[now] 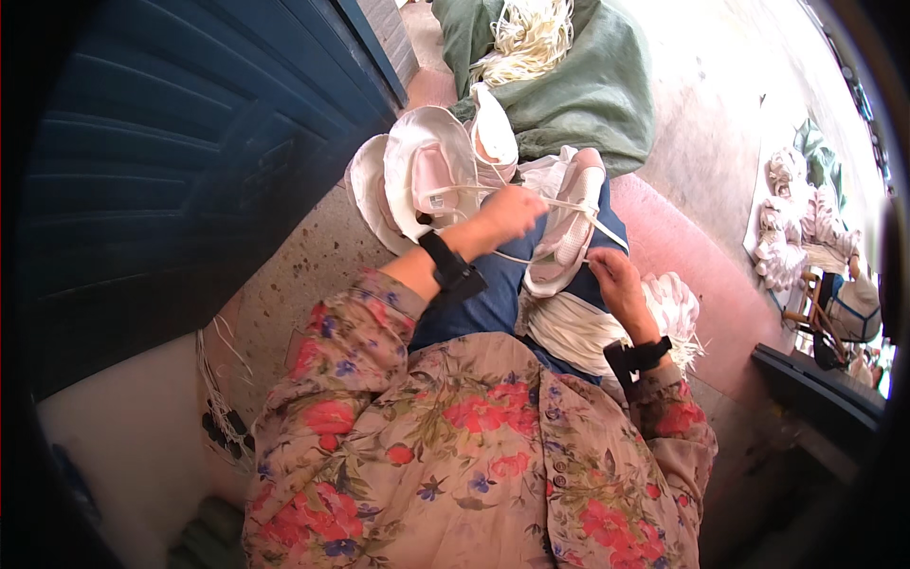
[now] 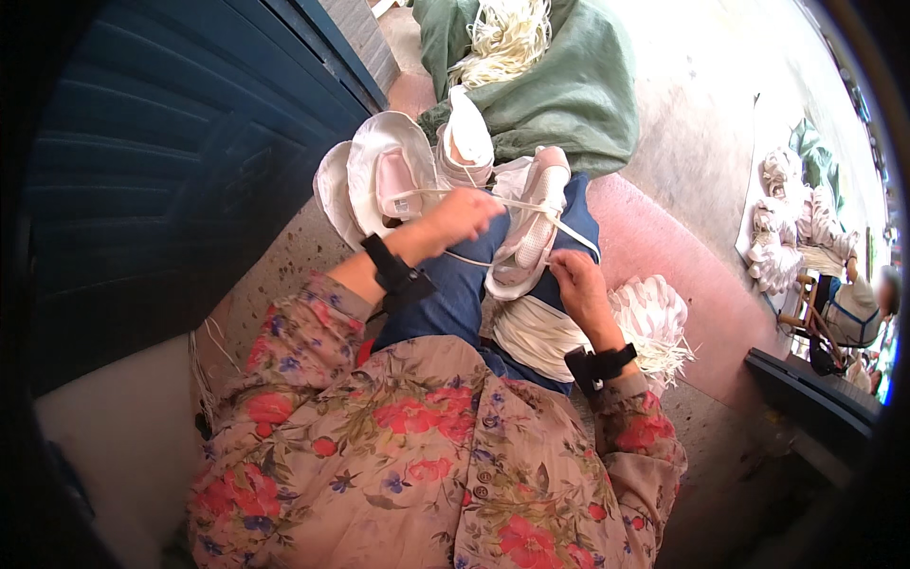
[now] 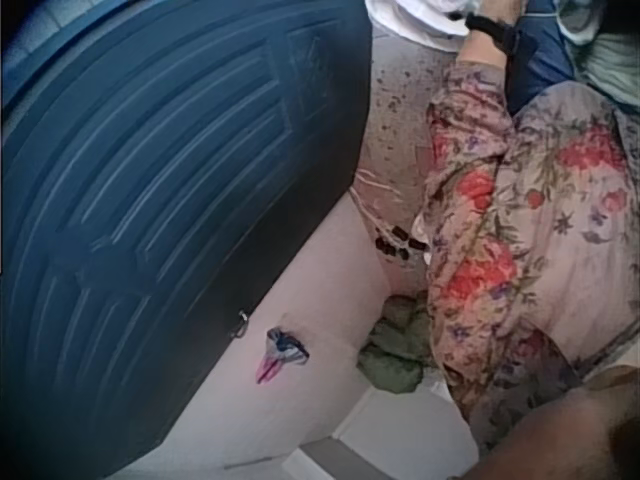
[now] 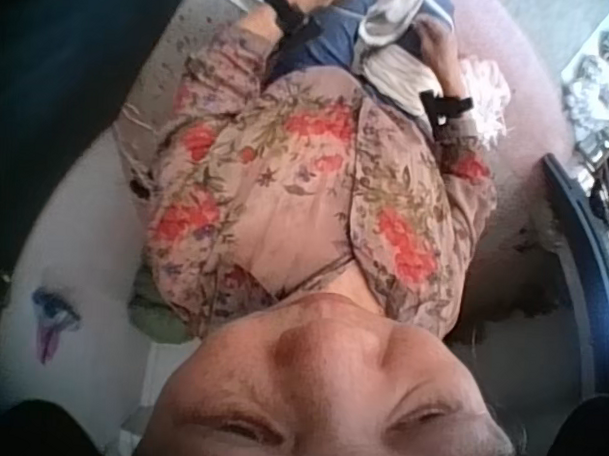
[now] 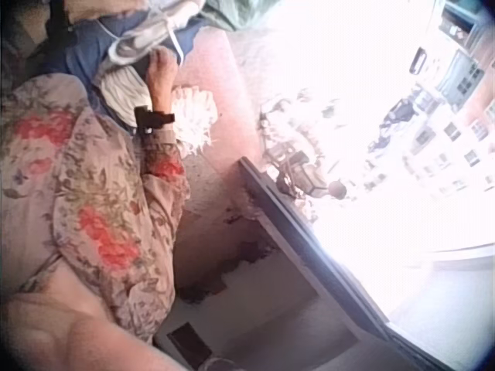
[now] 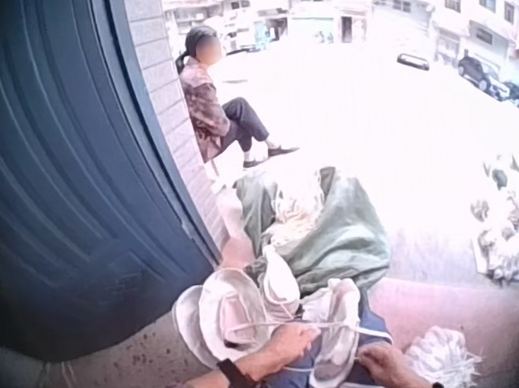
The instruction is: Tying white laces on white shoes in a shoe manufacturing environment.
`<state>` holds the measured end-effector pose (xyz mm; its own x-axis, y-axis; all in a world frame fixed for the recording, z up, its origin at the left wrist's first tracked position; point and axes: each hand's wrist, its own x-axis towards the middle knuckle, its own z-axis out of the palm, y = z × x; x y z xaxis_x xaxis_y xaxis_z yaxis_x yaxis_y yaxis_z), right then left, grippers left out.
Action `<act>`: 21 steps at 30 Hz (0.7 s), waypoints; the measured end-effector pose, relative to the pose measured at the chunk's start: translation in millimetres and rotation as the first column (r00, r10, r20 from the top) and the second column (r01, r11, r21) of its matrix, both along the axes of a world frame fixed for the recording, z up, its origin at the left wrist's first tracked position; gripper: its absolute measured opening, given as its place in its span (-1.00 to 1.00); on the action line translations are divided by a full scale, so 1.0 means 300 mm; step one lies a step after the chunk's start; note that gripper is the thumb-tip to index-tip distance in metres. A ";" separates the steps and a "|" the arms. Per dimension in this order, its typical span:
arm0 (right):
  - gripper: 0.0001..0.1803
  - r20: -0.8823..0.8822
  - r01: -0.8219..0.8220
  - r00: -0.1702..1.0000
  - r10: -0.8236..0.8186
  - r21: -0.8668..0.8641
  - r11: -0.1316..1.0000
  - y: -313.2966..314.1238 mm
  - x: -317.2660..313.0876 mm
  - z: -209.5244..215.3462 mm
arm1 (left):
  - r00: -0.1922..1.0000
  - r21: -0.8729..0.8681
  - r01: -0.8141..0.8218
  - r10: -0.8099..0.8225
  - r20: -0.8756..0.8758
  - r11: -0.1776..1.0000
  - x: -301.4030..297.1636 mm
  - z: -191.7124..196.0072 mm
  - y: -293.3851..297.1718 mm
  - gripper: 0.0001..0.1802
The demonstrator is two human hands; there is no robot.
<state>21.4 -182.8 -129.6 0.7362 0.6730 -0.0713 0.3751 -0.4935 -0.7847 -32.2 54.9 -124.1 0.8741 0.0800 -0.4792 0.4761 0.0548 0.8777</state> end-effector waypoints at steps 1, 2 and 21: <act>-0.90 0.087 -0.028 0.996 0.025 0.042 0.999 0.025 0.010 -0.002 | 0.995 0.101 0.094 -0.098 0.031 0.990 -0.002 -0.006 -0.036 -0.76; -0.90 0.078 -0.022 0.997 0.021 0.017 1.000 0.038 0.021 -0.007 | 0.975 0.244 0.120 -0.160 0.153 0.962 -0.007 -0.013 -0.060 -0.77; -0.82 0.238 0.293 0.933 -0.272 -0.059 0.954 0.087 0.104 -0.119 | 0.998 0.428 -0.032 0.004 0.066 0.903 0.049 -0.077 -0.153 -0.77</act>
